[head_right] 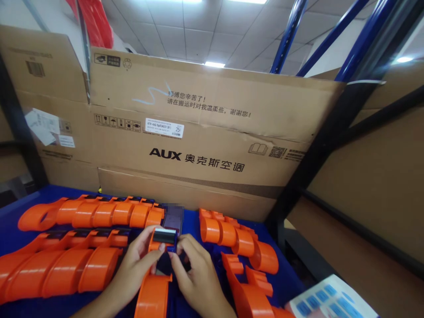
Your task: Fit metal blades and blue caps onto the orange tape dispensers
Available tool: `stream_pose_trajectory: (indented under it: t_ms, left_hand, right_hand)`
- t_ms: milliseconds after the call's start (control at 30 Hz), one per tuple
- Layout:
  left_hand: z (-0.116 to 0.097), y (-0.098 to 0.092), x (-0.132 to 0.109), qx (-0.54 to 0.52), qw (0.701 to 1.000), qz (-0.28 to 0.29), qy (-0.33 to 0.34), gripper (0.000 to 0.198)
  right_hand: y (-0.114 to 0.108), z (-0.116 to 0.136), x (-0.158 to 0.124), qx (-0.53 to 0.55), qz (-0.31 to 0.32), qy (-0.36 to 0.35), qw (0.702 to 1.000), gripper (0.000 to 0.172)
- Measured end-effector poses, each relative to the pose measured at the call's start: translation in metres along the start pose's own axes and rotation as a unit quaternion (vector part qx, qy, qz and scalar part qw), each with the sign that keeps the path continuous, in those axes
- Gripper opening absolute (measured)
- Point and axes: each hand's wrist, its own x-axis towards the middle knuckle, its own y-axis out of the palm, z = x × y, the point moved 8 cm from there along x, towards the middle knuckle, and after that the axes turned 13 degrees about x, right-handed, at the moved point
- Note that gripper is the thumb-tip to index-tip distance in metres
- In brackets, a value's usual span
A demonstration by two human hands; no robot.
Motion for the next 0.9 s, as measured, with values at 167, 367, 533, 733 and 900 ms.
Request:
stream_pose_trajectory:
  t_ms: [167, 367, 533, 733, 900]
  left_hand:
    - [-0.003, 0.000, 0.003, -0.037, 0.999, -0.004, -0.013, 0.041]
    - [0.003, 0.012, 0.003, -0.094, 0.992, 0.067, -0.058, 0.069]
    - [0.000, 0.032, -0.009, -0.136, 0.975, 0.160, -0.073, 0.072]
    - [0.001, 0.043, -0.020, -0.173, 0.951, 0.244, -0.083, 0.070]
    - [0.012, 0.034, -0.017, -0.134, 0.967, 0.183, -0.114, 0.056]
  right_hand:
    - [-0.005, 0.002, 0.000, 0.018, -0.006, 0.025, 0.999, 0.010]
    - [-0.023, -0.006, 0.000, 0.157, -0.094, 0.101, 0.978, 0.023]
    - [-0.011, -0.010, 0.000, 0.249, -0.053, 0.152, 0.955, 0.037]
    - [-0.001, -0.014, 0.002, 0.304, -0.026, 0.148, 0.941, 0.034]
    - [0.007, -0.011, 0.003, 0.293, -0.017, 0.147, 0.945, 0.028]
